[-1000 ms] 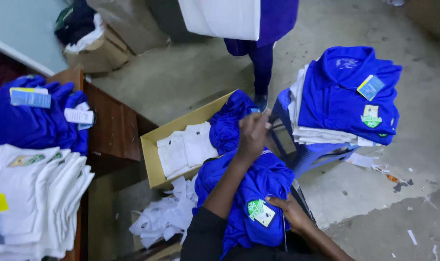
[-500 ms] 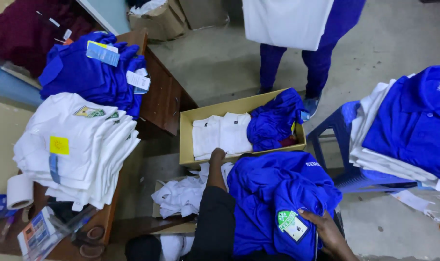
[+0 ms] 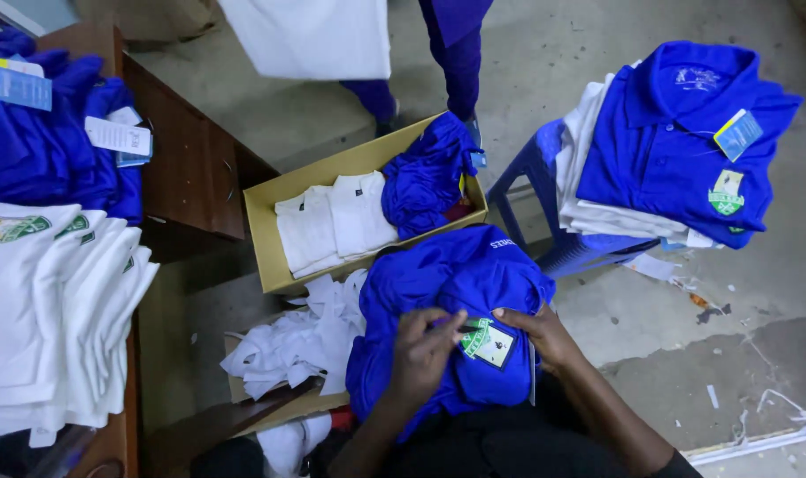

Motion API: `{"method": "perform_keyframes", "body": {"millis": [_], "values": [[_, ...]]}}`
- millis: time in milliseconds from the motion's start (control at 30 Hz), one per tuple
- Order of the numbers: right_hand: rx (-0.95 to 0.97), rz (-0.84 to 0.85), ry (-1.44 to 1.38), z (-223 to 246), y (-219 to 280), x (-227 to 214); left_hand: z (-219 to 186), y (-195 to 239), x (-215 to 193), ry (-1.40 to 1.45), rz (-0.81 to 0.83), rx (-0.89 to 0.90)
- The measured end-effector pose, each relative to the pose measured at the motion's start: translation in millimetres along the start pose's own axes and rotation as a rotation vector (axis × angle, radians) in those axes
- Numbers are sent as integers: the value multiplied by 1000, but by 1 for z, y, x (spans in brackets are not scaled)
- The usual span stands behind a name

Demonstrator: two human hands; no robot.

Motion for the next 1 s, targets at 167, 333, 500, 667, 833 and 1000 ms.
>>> {"method": "perform_keyframes", "body": {"millis": [167, 333, 500, 667, 833, 1000], "values": [[-21, 19, -46, 5, 19, 7, -30, 25, 32, -97, -33, -2], [-113, 9, -29, 12, 36, 6, -52, 21, 39, -84, -28, -10], [-191, 30, -15, 16, 44, 3, -58, 18, 39, -64, 45, -12], [-185, 4, 33, -1, 38, -7, -70, 14, 36, -32, 23, -20], [-205, 29, 93, -9, 29, -13, -41, 1, 36, 157, -54, -162], [-60, 26, -238, -41, 20, -26, -42, -95, 73, -232, 197, 32]]}}
Point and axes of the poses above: each hand's wrist, its own y-axis away from the middle knuckle, its own x-axis out of the palm, z = x × y, the point moved 5 cm from there along -y, towards the middle knuckle, and after that the axes turned 15 degrees about z, right-handed, at the moved point
